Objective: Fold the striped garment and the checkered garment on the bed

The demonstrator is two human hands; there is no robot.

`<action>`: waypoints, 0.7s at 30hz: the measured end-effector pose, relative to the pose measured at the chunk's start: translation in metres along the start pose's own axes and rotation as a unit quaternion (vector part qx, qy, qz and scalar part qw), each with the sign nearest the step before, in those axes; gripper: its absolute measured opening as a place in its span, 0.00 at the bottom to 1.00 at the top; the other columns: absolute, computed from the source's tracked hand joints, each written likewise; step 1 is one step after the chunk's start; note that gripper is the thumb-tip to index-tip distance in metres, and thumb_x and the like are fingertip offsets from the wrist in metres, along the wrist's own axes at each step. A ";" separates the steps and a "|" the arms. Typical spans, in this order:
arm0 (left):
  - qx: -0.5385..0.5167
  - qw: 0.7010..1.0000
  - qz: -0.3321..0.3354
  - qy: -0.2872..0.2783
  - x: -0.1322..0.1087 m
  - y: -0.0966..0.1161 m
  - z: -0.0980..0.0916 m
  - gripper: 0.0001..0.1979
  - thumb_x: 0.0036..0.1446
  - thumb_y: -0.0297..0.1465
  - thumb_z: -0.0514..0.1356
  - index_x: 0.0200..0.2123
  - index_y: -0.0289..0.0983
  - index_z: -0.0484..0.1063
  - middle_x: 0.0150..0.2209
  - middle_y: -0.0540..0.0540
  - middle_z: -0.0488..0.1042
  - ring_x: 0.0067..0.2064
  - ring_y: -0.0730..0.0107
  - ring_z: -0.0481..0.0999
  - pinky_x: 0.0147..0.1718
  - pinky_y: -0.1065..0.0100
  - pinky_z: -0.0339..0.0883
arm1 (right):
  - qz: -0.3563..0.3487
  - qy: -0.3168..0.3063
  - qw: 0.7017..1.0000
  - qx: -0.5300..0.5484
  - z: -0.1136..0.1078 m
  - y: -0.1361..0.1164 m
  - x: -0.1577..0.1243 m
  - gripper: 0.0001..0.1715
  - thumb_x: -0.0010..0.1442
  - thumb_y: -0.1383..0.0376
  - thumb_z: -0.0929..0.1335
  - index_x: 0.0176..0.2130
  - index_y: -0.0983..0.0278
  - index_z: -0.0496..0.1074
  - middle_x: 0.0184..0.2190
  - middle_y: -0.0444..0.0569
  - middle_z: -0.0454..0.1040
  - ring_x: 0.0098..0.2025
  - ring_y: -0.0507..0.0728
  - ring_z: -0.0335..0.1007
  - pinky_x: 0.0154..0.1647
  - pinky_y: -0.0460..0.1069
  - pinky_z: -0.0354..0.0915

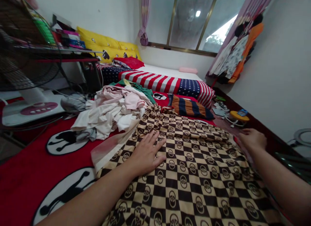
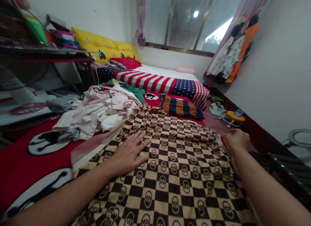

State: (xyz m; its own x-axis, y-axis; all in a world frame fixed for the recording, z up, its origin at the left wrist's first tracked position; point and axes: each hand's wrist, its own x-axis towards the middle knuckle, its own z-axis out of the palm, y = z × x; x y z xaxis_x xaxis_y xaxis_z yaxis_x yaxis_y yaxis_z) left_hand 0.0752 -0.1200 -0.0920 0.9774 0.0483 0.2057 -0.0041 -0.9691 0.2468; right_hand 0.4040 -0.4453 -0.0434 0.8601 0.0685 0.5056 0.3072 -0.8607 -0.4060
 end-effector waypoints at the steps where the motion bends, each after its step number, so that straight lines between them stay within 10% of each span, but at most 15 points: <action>1: 0.002 1.000 -0.001 -0.001 0.000 0.000 0.000 0.33 0.61 0.49 0.52 0.66 0.44 0.54 0.70 0.40 0.45 0.70 0.49 0.42 0.65 0.48 0.43 | 0.000 0.002 1.000 -0.002 0.005 -0.014 0.000 0.15 0.48 0.62 0.65 0.32 0.69 0.76 0.30 0.67 0.74 0.35 0.70 0.71 0.32 0.59 0.60; 13: -0.029 1.000 -0.006 -0.005 0.000 0.001 0.000 0.33 0.61 0.51 0.50 0.66 0.45 0.54 0.70 0.40 0.42 0.70 0.49 0.39 0.65 0.48 0.40 | -0.198 -0.212 0.933 0.210 0.114 -0.285 -0.051 0.25 0.55 0.61 0.68 0.52 0.67 0.71 0.33 0.50 0.77 0.35 0.55 0.72 0.39 0.49 0.66; 17: -0.045 0.999 -0.009 -0.003 -0.001 0.001 -0.001 0.33 0.61 0.52 0.49 0.65 0.44 0.55 0.70 0.40 0.43 0.70 0.50 0.38 0.65 0.47 0.39 | -0.206 -0.249 0.922 0.215 0.141 -0.320 -0.055 0.34 0.49 0.58 0.73 0.54 0.65 0.70 0.30 0.47 0.77 0.33 0.57 0.72 0.37 0.49 0.66; 21: -0.066 0.998 -0.011 0.000 -0.003 0.001 -0.001 0.33 0.61 0.52 0.49 0.65 0.44 0.55 0.70 0.40 0.42 0.70 0.52 0.37 0.66 0.49 0.38 | -0.182 -0.249 0.924 0.225 0.148 -0.322 -0.048 0.16 0.49 0.58 0.72 0.34 0.67 0.76 0.22 0.47 0.74 0.29 0.58 0.72 0.33 0.48 0.66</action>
State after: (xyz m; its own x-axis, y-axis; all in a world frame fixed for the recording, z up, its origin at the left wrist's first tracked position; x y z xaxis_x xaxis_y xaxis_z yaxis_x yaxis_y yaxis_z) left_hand 0.0723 -0.1210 -0.0914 0.9776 0.0685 0.1989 -0.0110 -0.9276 0.3734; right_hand 0.3246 -0.0966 -0.0498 0.7130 0.6318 0.3041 0.6549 -0.4451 -0.6107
